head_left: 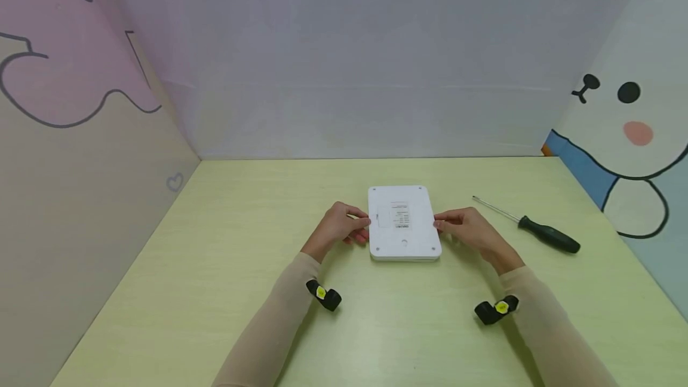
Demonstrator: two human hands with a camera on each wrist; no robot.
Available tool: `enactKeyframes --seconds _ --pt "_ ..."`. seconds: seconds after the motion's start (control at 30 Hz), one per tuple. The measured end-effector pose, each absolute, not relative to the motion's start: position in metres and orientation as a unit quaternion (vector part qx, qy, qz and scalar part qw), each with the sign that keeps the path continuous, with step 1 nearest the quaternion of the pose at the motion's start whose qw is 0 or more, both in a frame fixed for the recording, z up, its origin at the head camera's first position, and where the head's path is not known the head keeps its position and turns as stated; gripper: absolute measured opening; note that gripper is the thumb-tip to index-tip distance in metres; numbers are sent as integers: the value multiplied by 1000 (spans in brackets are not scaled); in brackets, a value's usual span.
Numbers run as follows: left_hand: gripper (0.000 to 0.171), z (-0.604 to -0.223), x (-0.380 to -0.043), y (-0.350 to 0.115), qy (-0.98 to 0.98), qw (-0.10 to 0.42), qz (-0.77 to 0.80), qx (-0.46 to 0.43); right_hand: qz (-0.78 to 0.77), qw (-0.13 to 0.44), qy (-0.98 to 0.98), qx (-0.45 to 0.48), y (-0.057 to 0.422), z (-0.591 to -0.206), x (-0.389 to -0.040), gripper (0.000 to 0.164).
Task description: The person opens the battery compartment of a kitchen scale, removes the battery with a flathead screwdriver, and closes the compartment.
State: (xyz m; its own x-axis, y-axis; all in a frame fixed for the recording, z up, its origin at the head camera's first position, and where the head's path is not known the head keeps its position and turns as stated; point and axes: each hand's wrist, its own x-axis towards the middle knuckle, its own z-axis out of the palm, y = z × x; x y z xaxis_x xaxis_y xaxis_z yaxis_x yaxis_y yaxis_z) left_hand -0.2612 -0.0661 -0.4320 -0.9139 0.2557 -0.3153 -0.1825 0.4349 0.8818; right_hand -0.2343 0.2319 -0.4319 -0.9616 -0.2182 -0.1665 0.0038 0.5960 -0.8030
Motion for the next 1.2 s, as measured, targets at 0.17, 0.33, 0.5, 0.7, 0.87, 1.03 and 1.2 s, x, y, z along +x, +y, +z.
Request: enactKeyframes --seconds 0.17,0.33,0.5,0.7,0.87,1.03,1.2 --pt "23 -432 -262 -68 822 209 528 32 -442 127 886 -64 233 -433 -234 40" --pt "20 -433 -263 -70 824 212 524 45 -446 136 883 -61 233 -433 -234 42" --pt "13 -435 -265 -70 834 200 511 60 -435 133 888 -63 233 -431 -232 41" --pt "13 -427 -273 -70 851 174 492 51 -423 125 896 -57 230 -419 -228 37" --pt "12 -423 -288 -70 856 166 486 52 -421 136 896 -43 230 -406 -218 40" --pt "7 -425 -308 -68 875 131 462 60 -419 142 896 -43 230 -400 -203 39" --pt "12 -427 -333 -65 900 73 422 78 -411 133 900 -56 225 -401 -187 30"
